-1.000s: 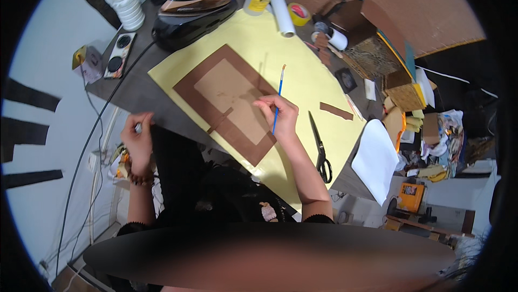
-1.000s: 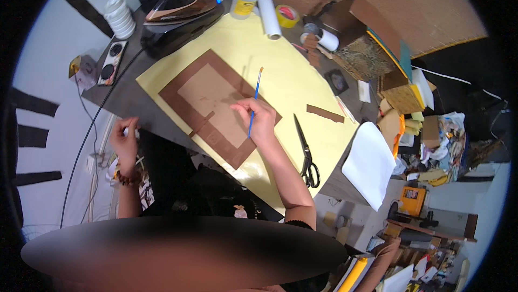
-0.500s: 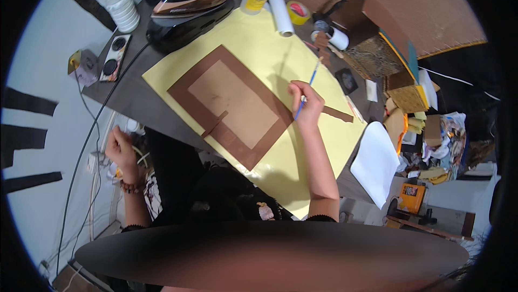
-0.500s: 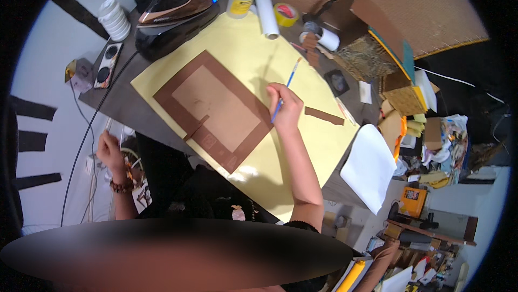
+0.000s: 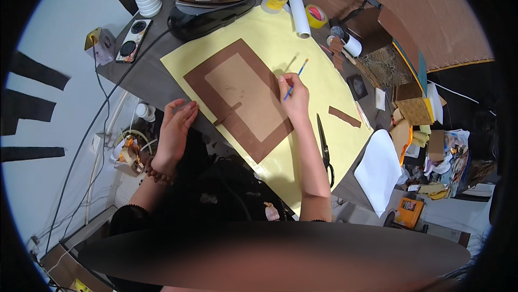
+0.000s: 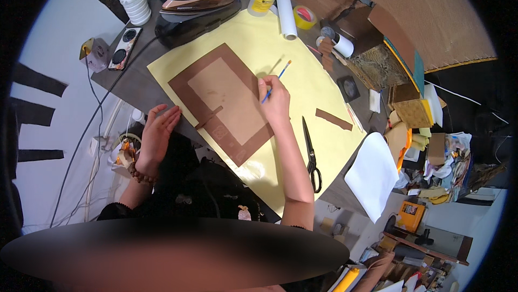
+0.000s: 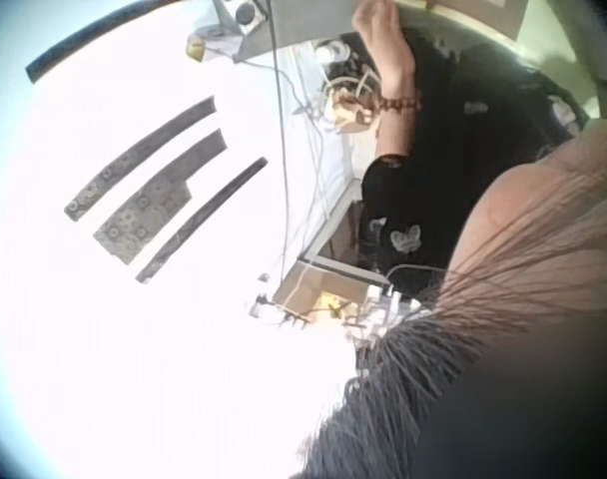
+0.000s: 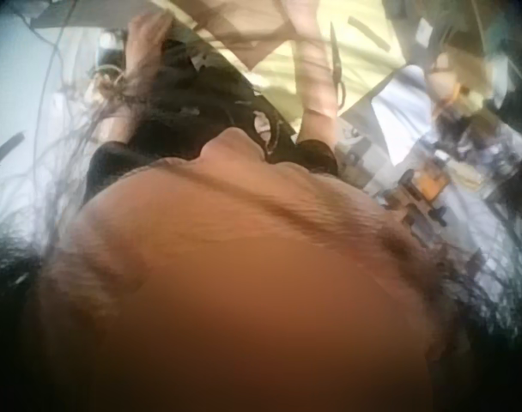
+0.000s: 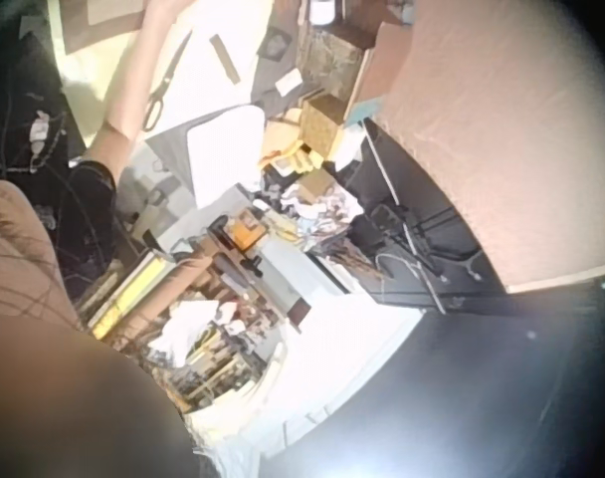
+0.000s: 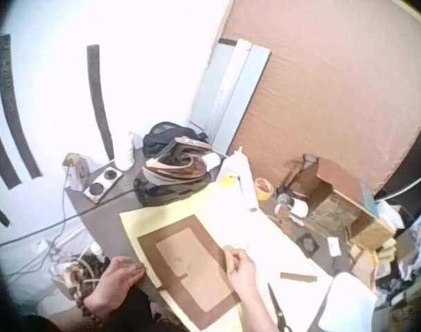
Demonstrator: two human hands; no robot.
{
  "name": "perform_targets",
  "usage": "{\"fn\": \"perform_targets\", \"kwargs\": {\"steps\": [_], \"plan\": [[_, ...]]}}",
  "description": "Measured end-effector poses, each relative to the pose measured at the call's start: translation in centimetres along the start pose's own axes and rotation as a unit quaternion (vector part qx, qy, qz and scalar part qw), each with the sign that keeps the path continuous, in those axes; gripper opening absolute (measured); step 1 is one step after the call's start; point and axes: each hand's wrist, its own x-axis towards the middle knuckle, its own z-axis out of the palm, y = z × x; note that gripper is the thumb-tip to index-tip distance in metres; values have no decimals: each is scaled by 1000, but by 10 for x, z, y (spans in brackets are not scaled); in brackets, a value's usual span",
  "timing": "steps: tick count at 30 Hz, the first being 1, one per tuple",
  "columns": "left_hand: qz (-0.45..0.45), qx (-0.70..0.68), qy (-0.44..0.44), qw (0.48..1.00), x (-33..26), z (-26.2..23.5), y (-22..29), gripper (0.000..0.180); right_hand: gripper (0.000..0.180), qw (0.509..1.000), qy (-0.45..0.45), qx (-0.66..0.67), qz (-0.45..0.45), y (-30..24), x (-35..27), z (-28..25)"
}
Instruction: The person applies glue to small brown paper strips and attaches them to a larger brown paper sheet using a brush. They then place a white sheet on top and press it with an iron.
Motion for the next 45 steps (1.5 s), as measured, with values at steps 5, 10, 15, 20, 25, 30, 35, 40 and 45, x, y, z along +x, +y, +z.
{"fn": "perform_targets", "kwargs": {"steps": [5, 10, 15, 20, 25, 30, 35, 40, 45], "plan": [[-55, -6, -46, 997, -4, 6, 5, 28, 14, 998, -2, -51, -35, -4, 9, 26], [-84, 15, -24, 996, 0, 14, 7, 30, 12, 999, 35, -3, -4, 3, 9, 42], [-106, -20, -1, 994, 1, 15, 8, 32, 15, 998, 66, 14, -16, 4, 6, 47], [-120, -13, 30, 992, 15, 15, 4, 27, 19, 996, 61, 58, -26, 9, 9, 45], [-66, 137, -72, 986, 29, 39, -1, 29, 26, 998, 44, 8, -40, -14, 14, 24], [-34, 137, -84, 986, 31, 83, 5, 23, 29, 992, -16, -55, -111, -94, -14, -66], [-27, 58, -119, 991, 30, 127, 10, 21, 31, 955, -48, -219, -195, -138, -66, -92], [109, 54, -198, 973, 23, 167, 20, 27, 13, 963, 54, -185, -189, -118, -28, -107], [522, 374, -281, 713, 21, 188, 85, 46, 20, 990, -55, -100, -84, -130, 6, -170]]}}
